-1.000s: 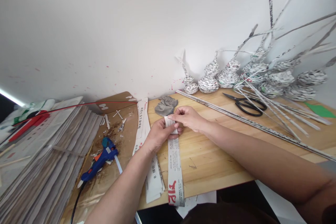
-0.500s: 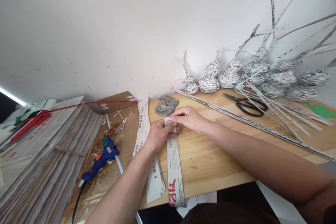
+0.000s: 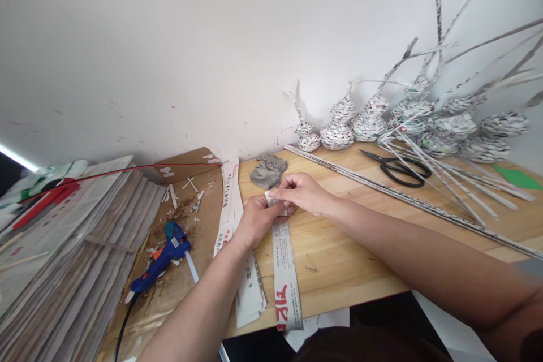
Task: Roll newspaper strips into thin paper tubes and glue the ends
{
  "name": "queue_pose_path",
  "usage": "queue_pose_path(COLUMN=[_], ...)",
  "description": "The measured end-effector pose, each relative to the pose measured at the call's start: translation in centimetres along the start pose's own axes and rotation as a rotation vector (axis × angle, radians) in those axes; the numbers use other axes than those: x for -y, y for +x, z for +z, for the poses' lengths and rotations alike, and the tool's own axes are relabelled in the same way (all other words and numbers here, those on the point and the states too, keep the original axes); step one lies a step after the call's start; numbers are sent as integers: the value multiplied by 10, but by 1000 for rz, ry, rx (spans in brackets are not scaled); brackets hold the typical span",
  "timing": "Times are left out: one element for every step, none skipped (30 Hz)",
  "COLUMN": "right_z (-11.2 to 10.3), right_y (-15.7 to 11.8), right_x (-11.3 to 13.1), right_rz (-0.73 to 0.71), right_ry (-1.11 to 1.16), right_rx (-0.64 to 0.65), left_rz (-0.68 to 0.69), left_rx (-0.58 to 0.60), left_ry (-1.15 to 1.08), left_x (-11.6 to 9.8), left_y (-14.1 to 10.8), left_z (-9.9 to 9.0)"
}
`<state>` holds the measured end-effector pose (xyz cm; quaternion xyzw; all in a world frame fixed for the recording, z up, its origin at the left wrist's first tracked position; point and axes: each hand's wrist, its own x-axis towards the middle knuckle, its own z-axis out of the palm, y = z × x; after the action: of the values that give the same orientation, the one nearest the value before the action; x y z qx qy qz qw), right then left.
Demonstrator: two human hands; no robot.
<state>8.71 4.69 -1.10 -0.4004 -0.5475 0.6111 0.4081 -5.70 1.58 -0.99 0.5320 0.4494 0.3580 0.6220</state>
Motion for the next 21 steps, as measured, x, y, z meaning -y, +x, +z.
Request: queue_pose_path(right_z=[0,-1,-3,-4,-6,-8,-10,-11,-12,-12,-12,-12,-11,-10,-8,-7,-6,-5,-4,-3,-2], right_y=[0,0,0,0,-1,-1,-1,-1,-1,0,0,0,-1,-1,-1,-2,-2,-3,-4,-4,-5], right_x=[0,0,1,3,5,6,7,8,8,8,7,6,5,4,4,5,6,7,8,9,10], right_rz=[-14,-23,-28,-33,-44,-57,-72,-86,-96,-96,-89,-75,-59,-42,-25,-8,5,13,17,17,14], right_ry=[0,-2,-6,-13,-30,-56,-85,-113,-134,-143,-137,-119,-98,-76,-54,-35,-19,-7,2,6,7], right_rx=[6,19,37,61,90,126,164,193,208,207,192,169,148,135,124,114,108,104,104,106,110], left_rz=[-6,-17,-29,-42,-53,-57,-56,-52,-49,-46,-47,-50,-53,-55,-58,-63,-67,-70,-71,-68,-64], left_rx=[15,29,38,39,34,25,19,18,20,27,36,45,50,49,45,38,30,23,20,24,32], left_ry=[-8,-17,-27,-39,-50,-60,-67,-71,-71,-68,-63,-60,-59,-60,-60,-59,-58,-53,-51,-50,-51], left_x=[0,-1,-2,-3,-3,-4,-4,-4,-4,-3,-3,-3,-3,-3,-4,-4,-4,-4,-4,-4,-4], left_y=[0,-1,-1,-1,-1,-1,-1,-1,-1,-1,-1,-1,-1,-1,-1,-1,-2,-2,-2,-2,-2], left_z=[0,0,0,0,0,0,0,0,0,0,0,0,0,1,1,1,1,1,1,1,1])
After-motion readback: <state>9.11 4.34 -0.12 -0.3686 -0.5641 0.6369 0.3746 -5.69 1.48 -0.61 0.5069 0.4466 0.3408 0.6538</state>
